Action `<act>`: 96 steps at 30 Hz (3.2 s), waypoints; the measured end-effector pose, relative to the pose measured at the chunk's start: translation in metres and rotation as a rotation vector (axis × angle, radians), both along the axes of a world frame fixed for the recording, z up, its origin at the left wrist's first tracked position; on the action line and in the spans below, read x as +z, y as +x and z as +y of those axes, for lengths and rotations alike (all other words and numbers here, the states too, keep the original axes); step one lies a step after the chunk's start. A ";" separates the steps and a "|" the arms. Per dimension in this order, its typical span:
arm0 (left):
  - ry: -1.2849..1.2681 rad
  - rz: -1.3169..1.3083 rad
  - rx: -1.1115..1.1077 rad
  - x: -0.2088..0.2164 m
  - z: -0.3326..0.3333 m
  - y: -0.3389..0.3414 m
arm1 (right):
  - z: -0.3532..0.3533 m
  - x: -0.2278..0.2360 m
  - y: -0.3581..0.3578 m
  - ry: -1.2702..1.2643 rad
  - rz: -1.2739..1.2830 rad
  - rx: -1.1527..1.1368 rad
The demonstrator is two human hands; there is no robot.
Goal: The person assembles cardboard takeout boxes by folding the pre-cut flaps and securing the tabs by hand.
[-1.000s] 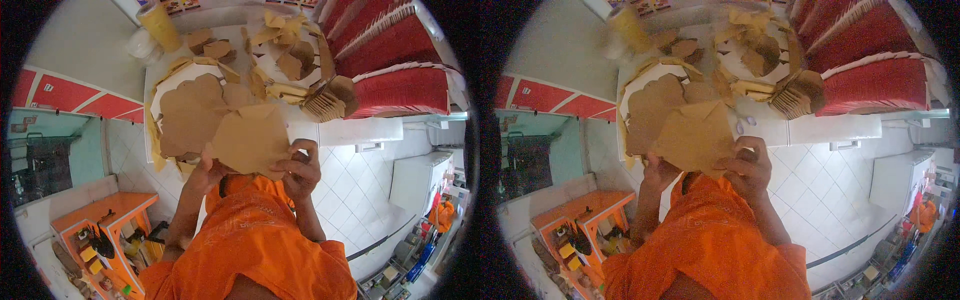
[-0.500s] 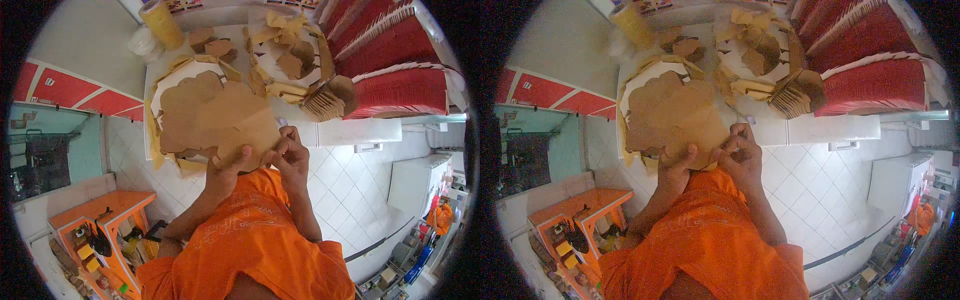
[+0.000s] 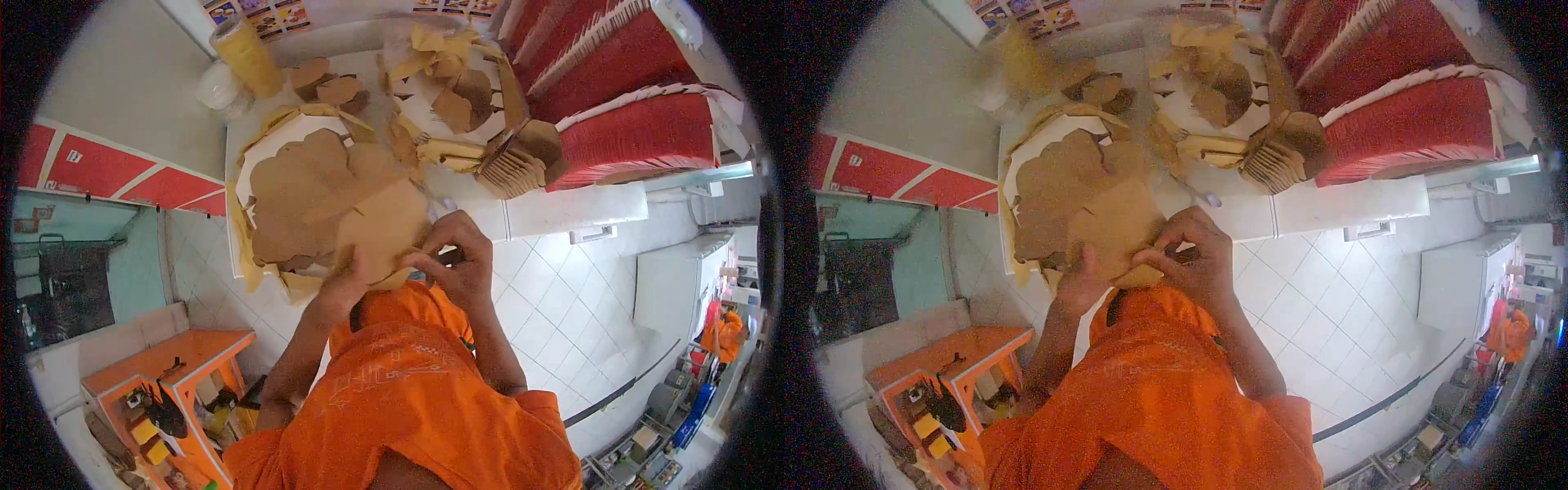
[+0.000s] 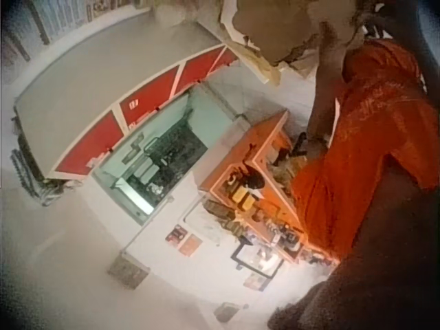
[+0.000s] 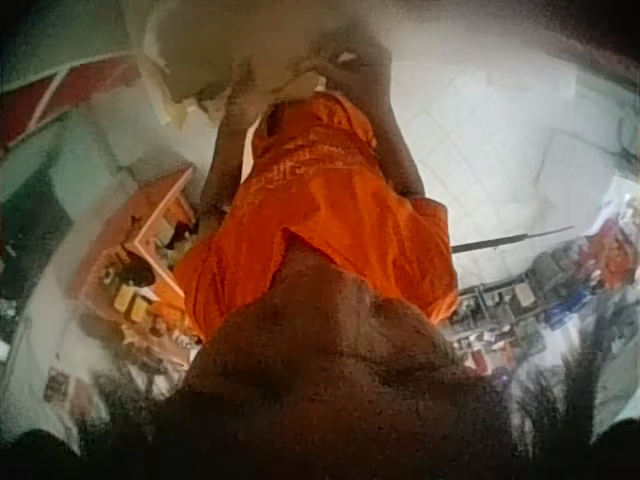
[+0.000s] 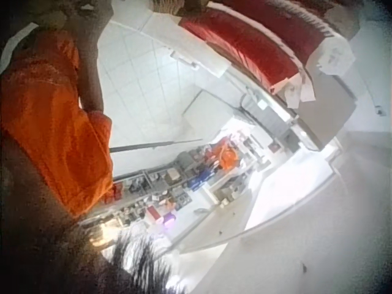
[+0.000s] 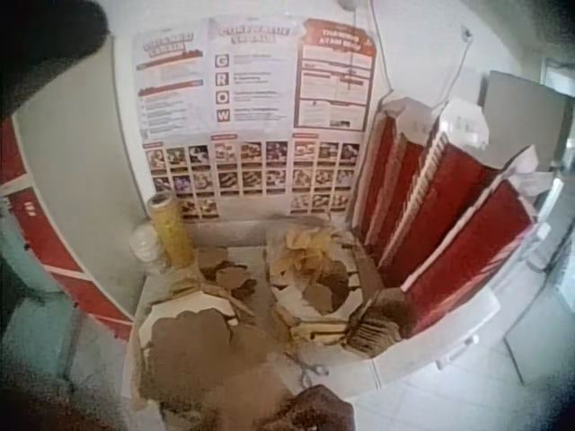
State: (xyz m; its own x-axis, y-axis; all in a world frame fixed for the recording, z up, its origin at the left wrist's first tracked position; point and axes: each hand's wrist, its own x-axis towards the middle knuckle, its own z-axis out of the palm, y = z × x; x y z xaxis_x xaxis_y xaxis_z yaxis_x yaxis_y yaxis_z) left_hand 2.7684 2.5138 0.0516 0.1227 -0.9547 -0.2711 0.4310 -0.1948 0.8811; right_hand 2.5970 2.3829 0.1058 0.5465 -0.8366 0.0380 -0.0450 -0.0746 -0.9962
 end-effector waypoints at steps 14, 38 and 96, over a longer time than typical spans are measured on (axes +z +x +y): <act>0.043 -0.161 0.116 -0.001 0.004 -0.011 | -0.009 -0.016 0.011 -0.156 -0.022 0.078; -0.032 0.329 0.385 -0.038 -0.005 -0.031 | -0.009 -0.004 -0.003 0.270 -0.309 -0.321; 0.143 0.138 0.093 0.052 -0.037 -0.018 | -0.013 -0.003 0.006 -0.643 0.134 -0.195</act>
State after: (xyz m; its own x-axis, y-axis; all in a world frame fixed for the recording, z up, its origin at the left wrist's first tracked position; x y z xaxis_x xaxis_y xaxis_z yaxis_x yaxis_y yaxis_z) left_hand 2.7505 2.4769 0.1039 0.1604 -0.8918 -0.4230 0.5673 -0.2674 0.7789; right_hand 2.6030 2.3697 0.1028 0.4228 -0.7542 0.5024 -0.2375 -0.6272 -0.7418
